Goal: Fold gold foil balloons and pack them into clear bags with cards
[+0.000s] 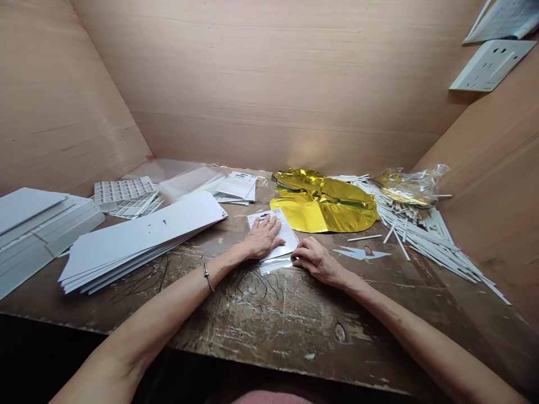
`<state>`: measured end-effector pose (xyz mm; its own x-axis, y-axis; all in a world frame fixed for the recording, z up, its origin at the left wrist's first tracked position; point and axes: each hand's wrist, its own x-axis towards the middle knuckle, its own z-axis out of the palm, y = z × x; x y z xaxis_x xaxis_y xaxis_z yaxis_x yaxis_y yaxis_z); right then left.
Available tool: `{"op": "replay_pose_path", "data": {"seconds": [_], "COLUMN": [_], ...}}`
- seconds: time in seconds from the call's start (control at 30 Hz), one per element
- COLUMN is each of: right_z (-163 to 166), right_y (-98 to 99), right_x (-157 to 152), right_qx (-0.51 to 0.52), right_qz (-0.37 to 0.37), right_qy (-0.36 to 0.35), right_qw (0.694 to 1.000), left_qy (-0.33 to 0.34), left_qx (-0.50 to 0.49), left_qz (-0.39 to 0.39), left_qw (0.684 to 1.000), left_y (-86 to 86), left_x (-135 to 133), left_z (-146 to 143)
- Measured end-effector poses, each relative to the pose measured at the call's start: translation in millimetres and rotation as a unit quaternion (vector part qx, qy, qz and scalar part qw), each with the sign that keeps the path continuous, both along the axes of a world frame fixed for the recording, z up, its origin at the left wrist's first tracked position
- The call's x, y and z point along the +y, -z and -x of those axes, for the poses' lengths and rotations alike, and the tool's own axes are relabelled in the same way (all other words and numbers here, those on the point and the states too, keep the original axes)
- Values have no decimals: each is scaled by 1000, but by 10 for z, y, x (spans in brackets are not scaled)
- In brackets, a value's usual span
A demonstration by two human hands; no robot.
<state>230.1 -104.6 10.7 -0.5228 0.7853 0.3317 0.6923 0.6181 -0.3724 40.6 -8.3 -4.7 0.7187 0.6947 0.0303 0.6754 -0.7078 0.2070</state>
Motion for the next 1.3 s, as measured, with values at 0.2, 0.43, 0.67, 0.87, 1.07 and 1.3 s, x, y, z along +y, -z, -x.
{"op": "replay_pose_path", "data": {"seconds": [0.2,0.43,0.67,0.87,1.07,1.3], "right_z": [52,66,74,379,555,169], "right_y": [123,153,89,-145,-718,-501], "right_x": [9,29,85,-232,-856,-335], "right_qx": [-53,24,-31,-51,45,27], "right_qz": [-56,8,-30,37,196,17], "right_qy": [27,48,47,-38,-254,172], "right_qw": [997,999,998,997,946,985], "left_qy": [-126,-384,-397,-403,-390,-361], "left_qx": [-262,-473,-453,-524,-574,-637], "left_qz": [-16,426,504,434,403,412], "left_qw": [957,669,620,612,597,542], "left_y": [-260,-400,-352,-202,-310,-371], "left_x": [-148,-547,-389,-291,-226,-333], "left_z": [130,294,-17,-77,20,-38]}}
